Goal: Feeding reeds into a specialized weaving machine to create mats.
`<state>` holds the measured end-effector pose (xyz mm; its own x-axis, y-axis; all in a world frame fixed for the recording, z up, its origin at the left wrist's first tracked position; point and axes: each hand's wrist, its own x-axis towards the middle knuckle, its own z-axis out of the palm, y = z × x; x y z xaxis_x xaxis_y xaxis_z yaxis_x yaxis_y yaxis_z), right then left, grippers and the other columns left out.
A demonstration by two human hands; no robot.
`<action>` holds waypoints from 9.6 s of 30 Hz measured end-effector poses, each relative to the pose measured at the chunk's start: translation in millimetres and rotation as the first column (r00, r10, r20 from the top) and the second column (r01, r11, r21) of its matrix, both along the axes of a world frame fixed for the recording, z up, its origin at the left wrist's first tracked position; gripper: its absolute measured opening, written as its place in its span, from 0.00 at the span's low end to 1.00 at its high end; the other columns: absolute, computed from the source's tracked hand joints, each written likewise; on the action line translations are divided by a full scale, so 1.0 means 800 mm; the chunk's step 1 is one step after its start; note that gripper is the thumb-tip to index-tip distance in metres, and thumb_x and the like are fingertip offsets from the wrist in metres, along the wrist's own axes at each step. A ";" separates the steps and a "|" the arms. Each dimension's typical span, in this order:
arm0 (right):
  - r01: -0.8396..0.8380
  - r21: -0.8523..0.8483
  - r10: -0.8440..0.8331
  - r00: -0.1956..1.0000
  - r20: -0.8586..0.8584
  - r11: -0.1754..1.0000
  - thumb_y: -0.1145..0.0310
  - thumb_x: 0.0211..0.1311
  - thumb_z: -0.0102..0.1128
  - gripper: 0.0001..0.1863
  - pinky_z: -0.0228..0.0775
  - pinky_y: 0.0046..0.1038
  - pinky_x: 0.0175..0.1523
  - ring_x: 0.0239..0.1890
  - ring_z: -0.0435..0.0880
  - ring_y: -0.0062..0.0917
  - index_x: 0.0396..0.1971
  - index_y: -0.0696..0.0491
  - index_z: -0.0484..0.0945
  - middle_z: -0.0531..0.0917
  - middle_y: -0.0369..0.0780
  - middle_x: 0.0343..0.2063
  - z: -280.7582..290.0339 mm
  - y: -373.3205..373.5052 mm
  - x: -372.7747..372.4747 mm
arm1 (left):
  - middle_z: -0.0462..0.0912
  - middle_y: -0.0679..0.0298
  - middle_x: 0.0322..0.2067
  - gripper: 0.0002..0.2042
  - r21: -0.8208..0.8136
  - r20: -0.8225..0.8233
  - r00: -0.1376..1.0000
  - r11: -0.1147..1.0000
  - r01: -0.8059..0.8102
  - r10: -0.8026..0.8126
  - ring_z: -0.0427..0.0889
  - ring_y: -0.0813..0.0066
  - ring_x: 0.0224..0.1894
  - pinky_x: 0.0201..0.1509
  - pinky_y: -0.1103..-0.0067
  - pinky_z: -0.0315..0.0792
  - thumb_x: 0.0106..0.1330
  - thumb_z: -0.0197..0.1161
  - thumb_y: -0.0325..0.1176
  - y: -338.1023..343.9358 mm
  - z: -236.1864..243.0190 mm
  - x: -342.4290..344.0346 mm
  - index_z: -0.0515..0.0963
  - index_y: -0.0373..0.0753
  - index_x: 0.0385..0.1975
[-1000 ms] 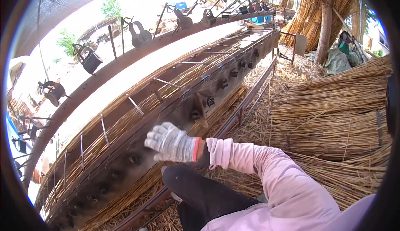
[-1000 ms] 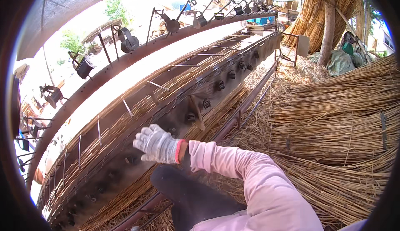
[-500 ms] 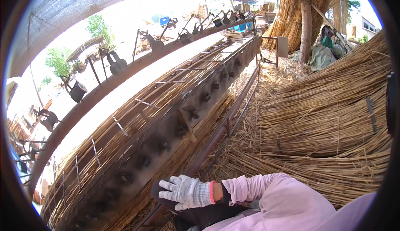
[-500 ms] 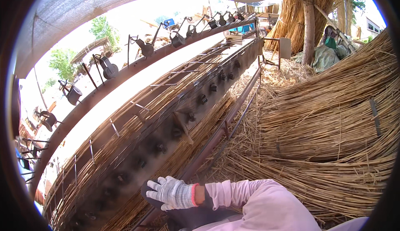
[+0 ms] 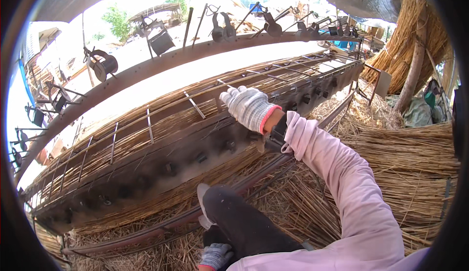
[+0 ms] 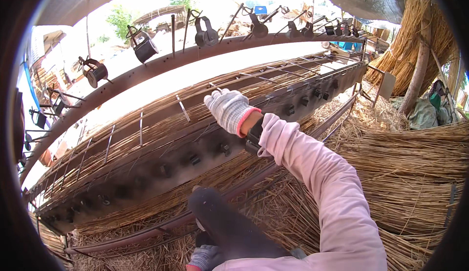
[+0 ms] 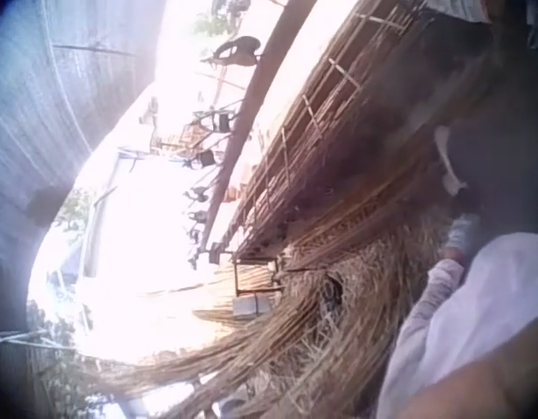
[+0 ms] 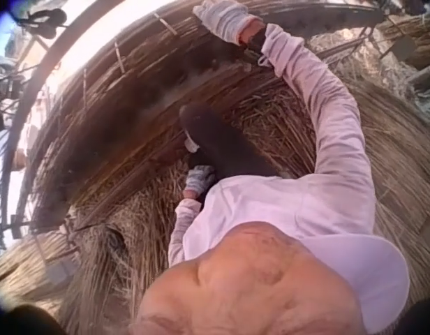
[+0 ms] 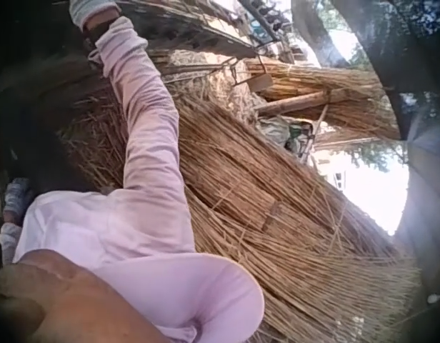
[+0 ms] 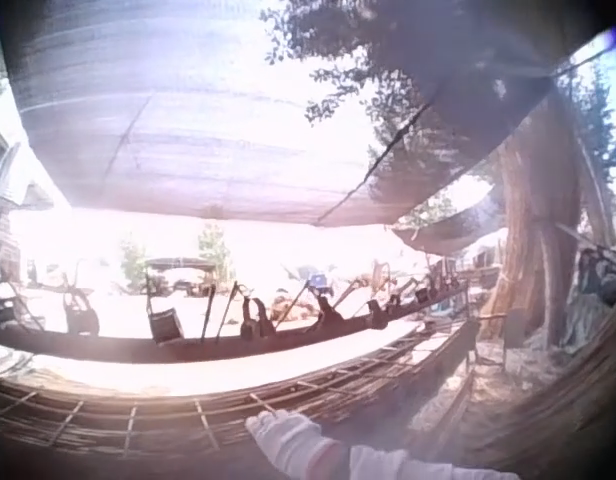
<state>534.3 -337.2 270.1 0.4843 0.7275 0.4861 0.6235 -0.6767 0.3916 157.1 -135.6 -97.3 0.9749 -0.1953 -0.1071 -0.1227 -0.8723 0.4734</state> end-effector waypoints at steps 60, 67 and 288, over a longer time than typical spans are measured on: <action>-0.044 0.108 0.026 0.986 0.166 0.993 0.64 0.63 0.59 0.19 0.77 0.38 0.47 0.50 0.82 0.34 0.53 0.52 0.75 0.82 0.42 0.46 -0.066 0.094 0.084 | 0.86 0.60 0.39 0.13 -0.164 0.177 0.981 0.985 -0.049 0.078 0.82 0.54 0.47 0.53 0.62 0.77 0.59 0.71 0.44 -0.004 0.016 0.013 0.84 0.46 0.39; -0.001 -0.121 -0.032 0.963 -0.269 0.993 0.65 0.59 0.62 0.18 0.75 0.37 0.46 0.47 0.83 0.33 0.49 0.50 0.77 0.83 0.39 0.43 -0.161 0.001 -0.068 | 0.87 0.62 0.40 0.13 -0.131 0.103 0.985 0.984 -0.123 0.137 0.82 0.56 0.49 0.55 0.63 0.76 0.59 0.71 0.45 -0.012 0.037 0.010 0.85 0.47 0.39; -0.086 -0.490 -0.490 0.023 -0.871 0.867 0.52 0.71 0.51 0.25 0.72 0.38 0.64 0.59 0.82 0.39 0.60 0.50 0.79 0.82 0.48 0.58 -0.571 -0.289 -0.281 | 0.85 0.54 0.48 0.18 -0.269 -0.220 0.917 0.883 -0.386 0.334 0.84 0.55 0.52 0.57 0.65 0.76 0.72 0.61 0.44 0.003 0.086 -0.028 0.79 0.43 0.56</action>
